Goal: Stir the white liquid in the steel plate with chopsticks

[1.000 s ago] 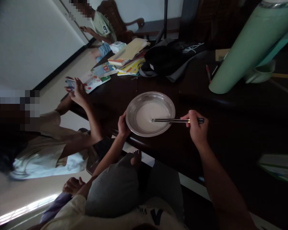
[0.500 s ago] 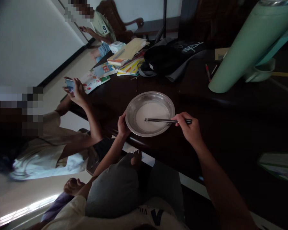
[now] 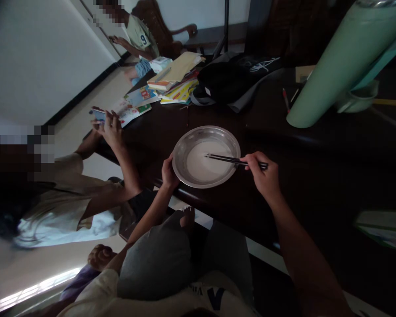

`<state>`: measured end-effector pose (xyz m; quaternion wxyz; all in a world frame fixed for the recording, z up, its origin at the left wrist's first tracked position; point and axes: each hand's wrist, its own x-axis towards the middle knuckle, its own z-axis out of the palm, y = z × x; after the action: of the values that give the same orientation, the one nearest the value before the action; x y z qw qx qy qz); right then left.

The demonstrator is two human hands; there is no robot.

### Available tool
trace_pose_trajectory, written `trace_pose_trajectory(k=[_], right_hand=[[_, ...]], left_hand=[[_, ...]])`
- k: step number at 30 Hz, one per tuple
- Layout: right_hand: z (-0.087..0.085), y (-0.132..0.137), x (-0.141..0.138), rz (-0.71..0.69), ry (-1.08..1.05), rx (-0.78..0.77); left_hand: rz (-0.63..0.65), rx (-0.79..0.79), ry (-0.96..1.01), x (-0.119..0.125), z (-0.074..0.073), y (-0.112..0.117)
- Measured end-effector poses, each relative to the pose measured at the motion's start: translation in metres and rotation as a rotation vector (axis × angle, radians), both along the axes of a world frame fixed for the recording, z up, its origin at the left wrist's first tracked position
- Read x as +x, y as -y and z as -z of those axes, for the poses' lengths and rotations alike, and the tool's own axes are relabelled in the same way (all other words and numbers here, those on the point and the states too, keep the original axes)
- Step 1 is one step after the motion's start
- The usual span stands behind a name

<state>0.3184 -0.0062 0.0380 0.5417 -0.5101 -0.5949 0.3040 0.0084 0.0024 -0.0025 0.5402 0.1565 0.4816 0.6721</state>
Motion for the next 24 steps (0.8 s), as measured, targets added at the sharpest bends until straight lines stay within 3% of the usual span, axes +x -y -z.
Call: trace_pose_trajectory(k=[4,9,15,20,24], right_hand=[[0.0036,-0.002,0.0031,0.133,-0.081,0.015],[0.001,-0.0002,-0.0025,-0.053,-0.006,-0.031],[0.0044,-0.0032,0.0046,0.093,-0.063,0.006],[0.0022,-0.0008,-0.0007,-0.037,-0.021,-0.049],[-0.0001,-0.0016,0.0011,0.064,-0.04,-0.007]], left_hand=[[0.008,0.006,-0.026,0.0,-0.0009,-0.0001],[0.015,0.015,-0.023,0.0006,-0.0012,-0.0003],[0.007,0.02,-0.003,0.0004,-0.0008,-0.0001],[0.009,0.014,-0.009,-0.0005,0.0004,-0.0005],[0.029,0.023,-0.018,-0.0013,0.0027,-0.0011]])
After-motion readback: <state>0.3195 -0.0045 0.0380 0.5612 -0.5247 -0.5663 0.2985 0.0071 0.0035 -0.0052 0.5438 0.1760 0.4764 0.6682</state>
